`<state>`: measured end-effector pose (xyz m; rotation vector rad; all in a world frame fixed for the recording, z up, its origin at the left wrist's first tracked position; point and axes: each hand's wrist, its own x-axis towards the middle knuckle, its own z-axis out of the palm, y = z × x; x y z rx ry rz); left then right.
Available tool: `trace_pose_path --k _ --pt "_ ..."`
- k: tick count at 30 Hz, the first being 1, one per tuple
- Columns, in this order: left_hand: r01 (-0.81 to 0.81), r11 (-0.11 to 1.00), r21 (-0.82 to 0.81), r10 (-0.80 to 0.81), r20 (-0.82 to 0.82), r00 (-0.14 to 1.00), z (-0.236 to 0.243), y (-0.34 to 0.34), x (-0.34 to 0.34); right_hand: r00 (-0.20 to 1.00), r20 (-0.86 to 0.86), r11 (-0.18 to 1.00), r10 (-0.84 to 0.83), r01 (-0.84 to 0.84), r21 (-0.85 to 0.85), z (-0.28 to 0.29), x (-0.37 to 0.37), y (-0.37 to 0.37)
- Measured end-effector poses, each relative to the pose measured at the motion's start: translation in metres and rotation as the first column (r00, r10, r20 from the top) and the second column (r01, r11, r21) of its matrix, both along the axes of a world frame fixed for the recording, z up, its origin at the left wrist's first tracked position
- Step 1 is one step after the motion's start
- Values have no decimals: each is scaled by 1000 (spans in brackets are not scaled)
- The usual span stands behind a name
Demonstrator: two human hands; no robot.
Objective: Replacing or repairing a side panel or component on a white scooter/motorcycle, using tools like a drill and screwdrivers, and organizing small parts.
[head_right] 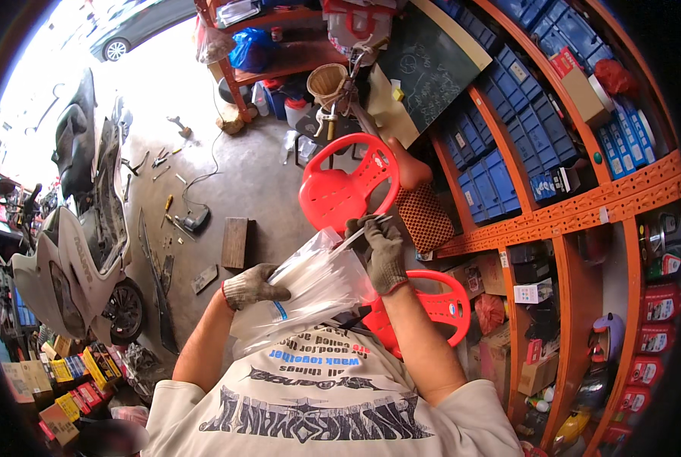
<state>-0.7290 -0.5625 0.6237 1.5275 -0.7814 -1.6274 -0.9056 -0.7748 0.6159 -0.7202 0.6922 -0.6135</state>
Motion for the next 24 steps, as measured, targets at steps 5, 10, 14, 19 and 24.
trace_pose_path --k 5,10,14,19,24 --pt "27 1000 5 -27 3 1000 -3 0 1 996 76 993 -54 46 107 2 -6 -18" --pt "-8 1000 -13 8 -32 999 -4 0 -1 931 255 952 -262 206 226 1 -26 -59" --pt "-10 1000 -26 8 -51 999 -5 2 -1 862 301 902 -409 431 -8 27 -53 -102" --pt "9 1000 -19 -10 -62 998 -1 1 -1 952 4 870 -307 283 -404 69 -58 -86" --pt "9 999 -40 -11 -54 998 -7 0 0 814 -550 698 185 -503 -510 44 -19 -30"
